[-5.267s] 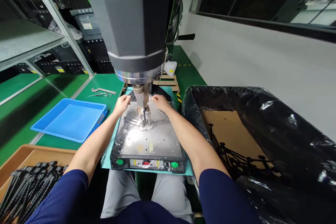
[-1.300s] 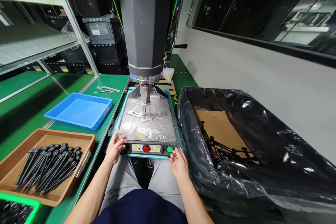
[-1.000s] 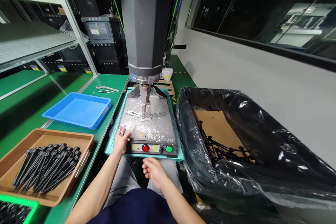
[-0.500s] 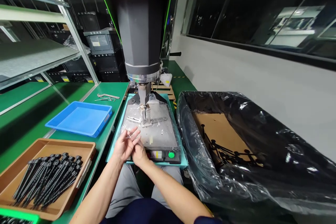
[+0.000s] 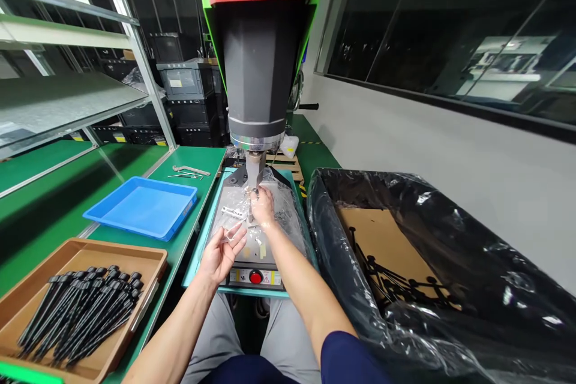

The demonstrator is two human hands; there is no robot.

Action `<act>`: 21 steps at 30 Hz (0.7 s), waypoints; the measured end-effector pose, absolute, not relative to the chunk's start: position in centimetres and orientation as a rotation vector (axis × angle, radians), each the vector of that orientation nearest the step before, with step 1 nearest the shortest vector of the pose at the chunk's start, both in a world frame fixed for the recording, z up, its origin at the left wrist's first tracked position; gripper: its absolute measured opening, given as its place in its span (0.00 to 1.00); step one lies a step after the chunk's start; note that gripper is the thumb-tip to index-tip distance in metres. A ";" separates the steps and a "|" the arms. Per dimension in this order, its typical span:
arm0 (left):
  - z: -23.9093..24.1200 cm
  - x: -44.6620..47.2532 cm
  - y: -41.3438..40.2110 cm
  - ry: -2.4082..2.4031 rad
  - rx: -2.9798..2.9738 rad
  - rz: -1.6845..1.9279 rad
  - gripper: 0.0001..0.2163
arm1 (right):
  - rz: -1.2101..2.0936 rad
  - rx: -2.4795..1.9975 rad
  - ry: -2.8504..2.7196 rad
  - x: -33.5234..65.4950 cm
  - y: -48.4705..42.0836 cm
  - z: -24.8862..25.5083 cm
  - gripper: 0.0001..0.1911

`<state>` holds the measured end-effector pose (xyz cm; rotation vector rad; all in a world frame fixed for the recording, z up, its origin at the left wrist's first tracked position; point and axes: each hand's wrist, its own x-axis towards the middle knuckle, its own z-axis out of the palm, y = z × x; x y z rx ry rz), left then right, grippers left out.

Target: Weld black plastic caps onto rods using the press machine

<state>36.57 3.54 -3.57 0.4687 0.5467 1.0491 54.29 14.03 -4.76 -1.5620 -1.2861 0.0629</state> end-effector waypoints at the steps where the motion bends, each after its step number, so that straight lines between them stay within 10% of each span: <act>1: -3.6 36.6 3.7 0.547 0.477 1.055 0.11 | 0.072 -1.559 -1.282 54.4 14.4 -4.7 0.14; 10: -3.6 37.3 5.4 0.485 0.557 1.188 0.08 | 0.056 -1.463 -1.059 53.5 11.7 -4.8 0.15; 21: -5.4 36.7 6.3 0.593 0.537 1.196 0.09 | 0.774 -1.297 -0.930 47.0 -0.7 -8.7 0.18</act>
